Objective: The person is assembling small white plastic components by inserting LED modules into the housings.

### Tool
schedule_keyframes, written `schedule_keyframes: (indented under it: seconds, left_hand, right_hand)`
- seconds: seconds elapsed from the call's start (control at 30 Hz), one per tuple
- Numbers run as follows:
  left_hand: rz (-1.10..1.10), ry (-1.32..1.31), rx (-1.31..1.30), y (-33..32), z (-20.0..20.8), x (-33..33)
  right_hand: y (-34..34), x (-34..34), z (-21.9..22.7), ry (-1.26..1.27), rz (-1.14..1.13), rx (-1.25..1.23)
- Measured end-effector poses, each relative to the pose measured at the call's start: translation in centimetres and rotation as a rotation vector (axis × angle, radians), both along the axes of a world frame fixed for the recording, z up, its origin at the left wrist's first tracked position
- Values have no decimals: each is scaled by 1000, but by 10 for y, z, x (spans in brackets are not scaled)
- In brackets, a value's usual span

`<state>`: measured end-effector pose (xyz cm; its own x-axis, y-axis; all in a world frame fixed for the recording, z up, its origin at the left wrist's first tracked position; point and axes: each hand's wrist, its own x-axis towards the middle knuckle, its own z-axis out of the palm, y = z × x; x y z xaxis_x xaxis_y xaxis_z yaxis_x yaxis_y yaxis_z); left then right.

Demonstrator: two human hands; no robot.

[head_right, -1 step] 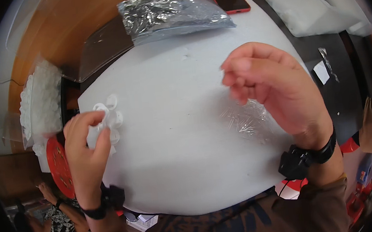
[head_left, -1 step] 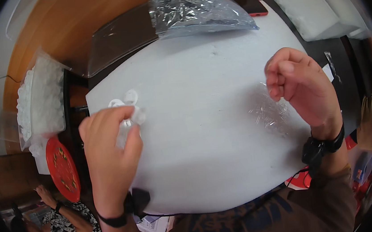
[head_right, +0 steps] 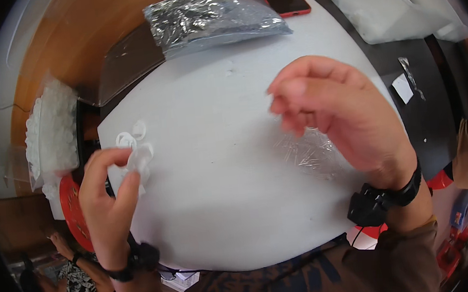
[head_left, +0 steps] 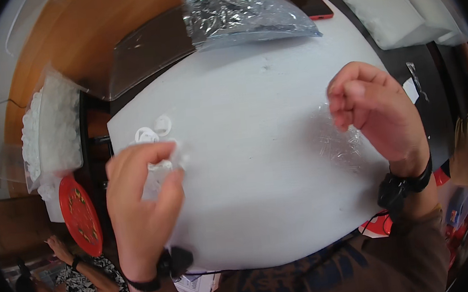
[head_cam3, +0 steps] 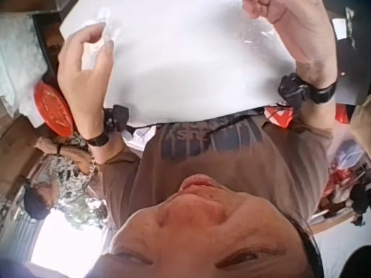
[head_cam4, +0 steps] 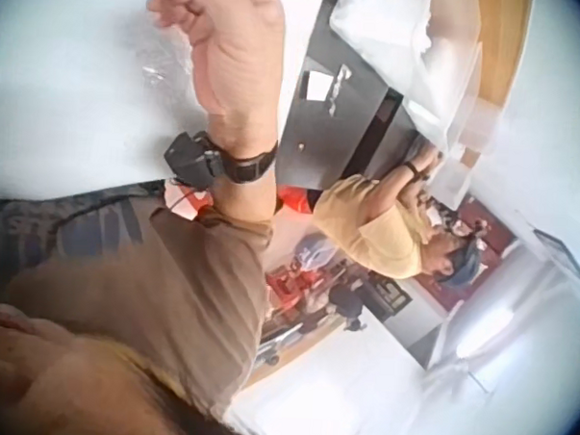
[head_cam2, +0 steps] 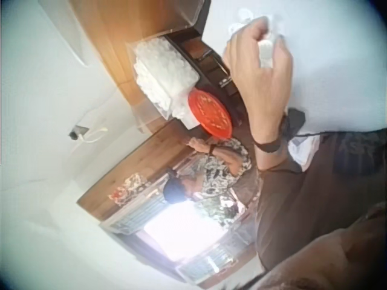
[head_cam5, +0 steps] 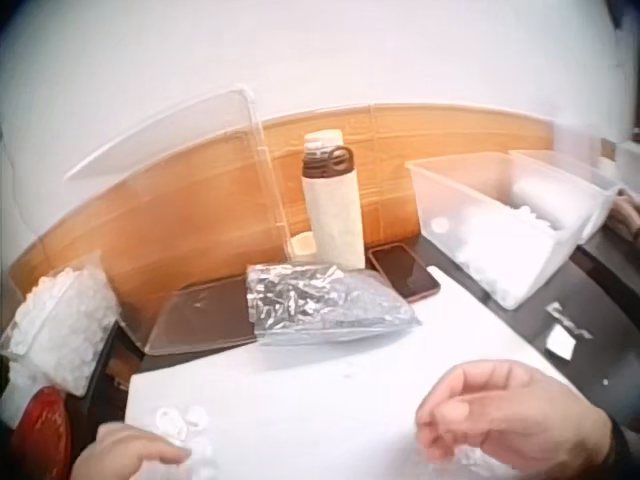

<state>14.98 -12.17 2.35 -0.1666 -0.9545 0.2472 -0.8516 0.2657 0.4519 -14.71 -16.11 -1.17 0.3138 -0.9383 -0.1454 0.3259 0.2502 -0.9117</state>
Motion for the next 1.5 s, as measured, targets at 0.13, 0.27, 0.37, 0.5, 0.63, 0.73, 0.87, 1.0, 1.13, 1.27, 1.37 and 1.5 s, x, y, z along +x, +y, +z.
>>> schedule_keyframes:
  seconds: [0.13,0.27,0.37,0.5,0.63,0.73,0.87,1.0,1.13,1.27,1.37,1.5]
  left_hand:
    - [-164,608,243,13,12,-33]
    - [-277,591,202,6,17,-64]
    - [-338,368,22,3,19,-82]
    - [-442,-30,-338,-6,20,-101]
    - [-488,-47,-474,-18,13,-116]
    - [-352,196,-283,-22,6,-124]
    - [-442,180,-7,-48,-34,-123]
    - [-509,2,46,-56,-56,-123]
    - [-535,17,44,-59,-65,-119]
    - [-481,81,89,-61,-67,-114]
    - [-475,115,75,-62,-69,-115]
    - [-459,54,0,-59,-71,-120]
  right_hand:
    - [15,15,13,86,109,35]
    - [22,15,24,-32,285,180]
    - [28,12,35,-94,331,217]
    - [28,5,36,-157,269,161]
    - [22,-3,30,-246,151,119]
    - [6,-13,19,-280,46,-33]
    - [-21,-32,-8,-279,-127,-93]
    - [-34,-40,-23,-206,-244,-29]
    - [-35,-38,-27,-167,-210,0]
    - [-31,-35,-30,-98,-159,47]
    - [-28,-30,-30,-138,-80,6]
    - [-22,-21,-24,-114,-46,-4]
